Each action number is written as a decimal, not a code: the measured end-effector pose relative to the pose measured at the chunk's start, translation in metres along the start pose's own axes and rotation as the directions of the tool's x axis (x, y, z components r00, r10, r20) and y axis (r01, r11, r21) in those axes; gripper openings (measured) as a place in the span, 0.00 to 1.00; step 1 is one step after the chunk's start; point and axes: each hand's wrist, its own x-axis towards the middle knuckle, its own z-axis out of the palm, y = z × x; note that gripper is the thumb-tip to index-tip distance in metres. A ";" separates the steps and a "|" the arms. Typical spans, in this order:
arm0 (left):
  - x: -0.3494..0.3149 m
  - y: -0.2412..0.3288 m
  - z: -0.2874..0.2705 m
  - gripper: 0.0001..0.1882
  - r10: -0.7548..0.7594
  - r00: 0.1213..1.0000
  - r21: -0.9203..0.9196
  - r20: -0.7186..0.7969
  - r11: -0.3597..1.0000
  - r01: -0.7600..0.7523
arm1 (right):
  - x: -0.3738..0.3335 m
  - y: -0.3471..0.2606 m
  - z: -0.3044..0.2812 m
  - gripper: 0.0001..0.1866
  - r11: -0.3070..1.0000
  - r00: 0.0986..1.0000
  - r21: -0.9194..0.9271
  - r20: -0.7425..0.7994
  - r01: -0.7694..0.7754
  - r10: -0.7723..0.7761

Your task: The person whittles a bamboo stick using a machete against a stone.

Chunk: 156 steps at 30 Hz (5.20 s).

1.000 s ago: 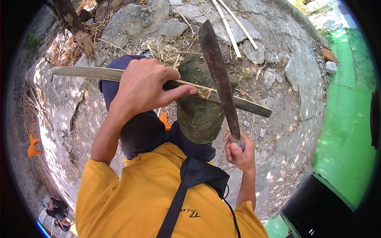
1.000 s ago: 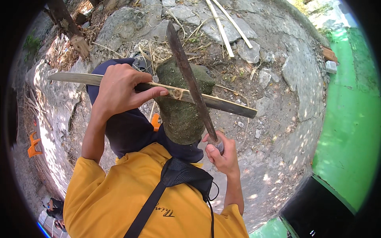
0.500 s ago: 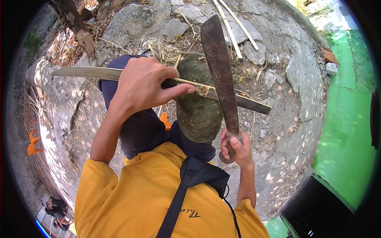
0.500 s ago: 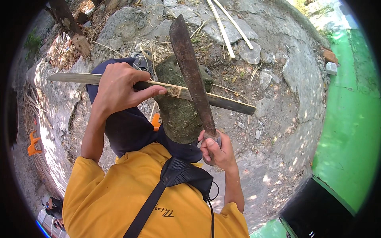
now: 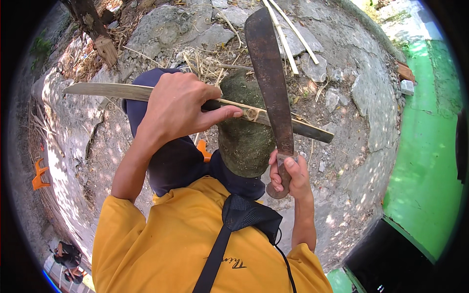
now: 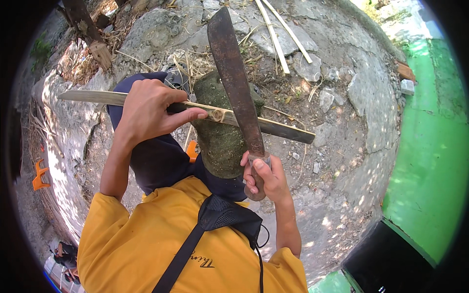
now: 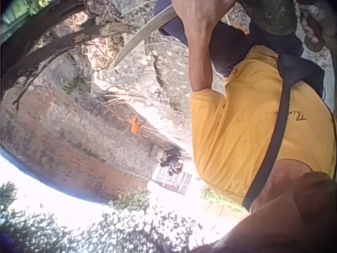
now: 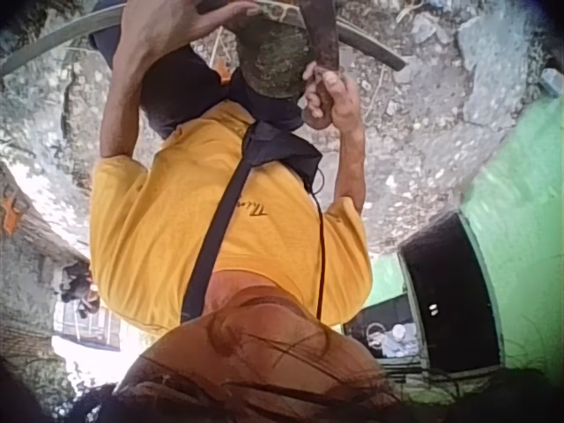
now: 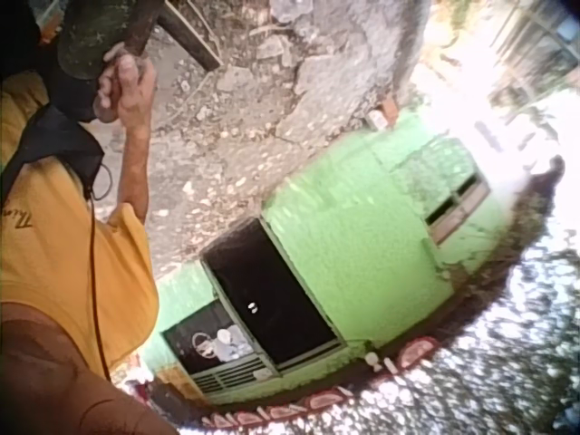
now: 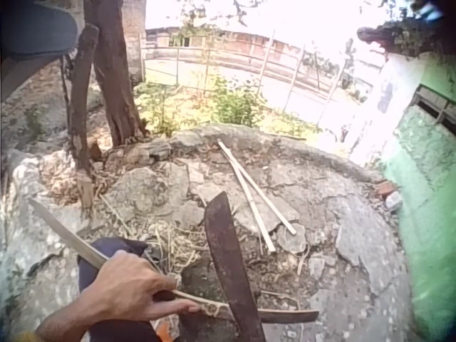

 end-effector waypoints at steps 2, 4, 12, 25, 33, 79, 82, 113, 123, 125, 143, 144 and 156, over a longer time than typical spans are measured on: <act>0.000 0.001 -0.002 0.33 -0.022 0.999 0.015 0.039 1.000 0.021 | 0.003 -0.002 0.002 0.23 0.999 1.000 0.031 0.017 -0.015 0.015; 0.000 0.002 -0.004 0.34 -0.044 0.996 0.031 0.077 0.999 0.042 | 0.008 -0.005 0.004 0.24 0.999 1.000 0.035 0.011 -0.021 0.021; -0.001 0.000 -0.001 0.35 -0.018 1.000 -0.004 -0.012 1.000 0.018 | 0.022 -0.014 0.015 0.25 0.995 0.999 0.089 0.004 -0.053 0.053; 0.000 0.002 0.002 0.33 -0.034 0.999 -0.037 0.016 0.999 0.034 | 0.026 -0.009 0.014 0.27 0.983 1.000 0.184 0.017 -0.006 0.003; 0.003 0.004 0.000 0.34 -0.039 0.998 -0.048 0.047 0.998 0.041 | -0.012 0.005 -0.003 0.28 0.994 0.995 0.096 -0.088 0.057 -0.049; 0.010 0.005 -0.006 0.35 -0.050 0.981 0.007 0.187 0.999 0.049 | -0.021 0.023 -0.007 0.22 0.991 1.000 0.130 -0.010 -0.008 0.009; 0.010 0.005 -0.006 0.34 -0.053 0.983 -0.013 0.174 0.998 0.056 | -0.015 0.023 -0.007 0.22 0.992 1.000 0.130 -0.001 0.000 0.000; 0.005 0.000 -0.002 0.31 -0.026 0.998 -0.057 0.063 0.998 0.030 | 0.023 0.011 0.015 0.25 0.961 0.999 0.276 0.033 0.025 -0.036; 0.004 0.001 -0.003 0.33 -0.028 0.998 -0.037 0.058 0.999 0.030 | 0.026 -0.004 0.028 0.26 0.965 1.000 0.262 -0.019 0.008 -0.003; 0.003 0.000 -0.002 0.33 -0.023 0.999 -0.034 0.050 0.999 0.025 | 0.026 -0.005 0.030 0.26 0.964 1.000 0.266 -0.016 0.002 0.003; -0.001 0.001 -0.001 0.32 -0.039 0.999 -0.024 0.026 0.999 0.040 | 0.035 -0.012 0.028 0.26 0.934 0.997 0.348 0.047 -0.074 0.062; -0.001 0.002 -0.001 0.32 -0.043 0.998 -0.006 0.035 0.999 0.044 | 0.034 -0.009 0.028 0.26 0.925 0.998 0.376 0.050 -0.057 0.041; 0.004 0.005 -0.003 0.35 -0.086 0.991 -0.043 0.107 0.995 0.091 | -0.009 0.001 0.024 0.17 0.985 0.965 -0.099 -0.207 0.142 -0.160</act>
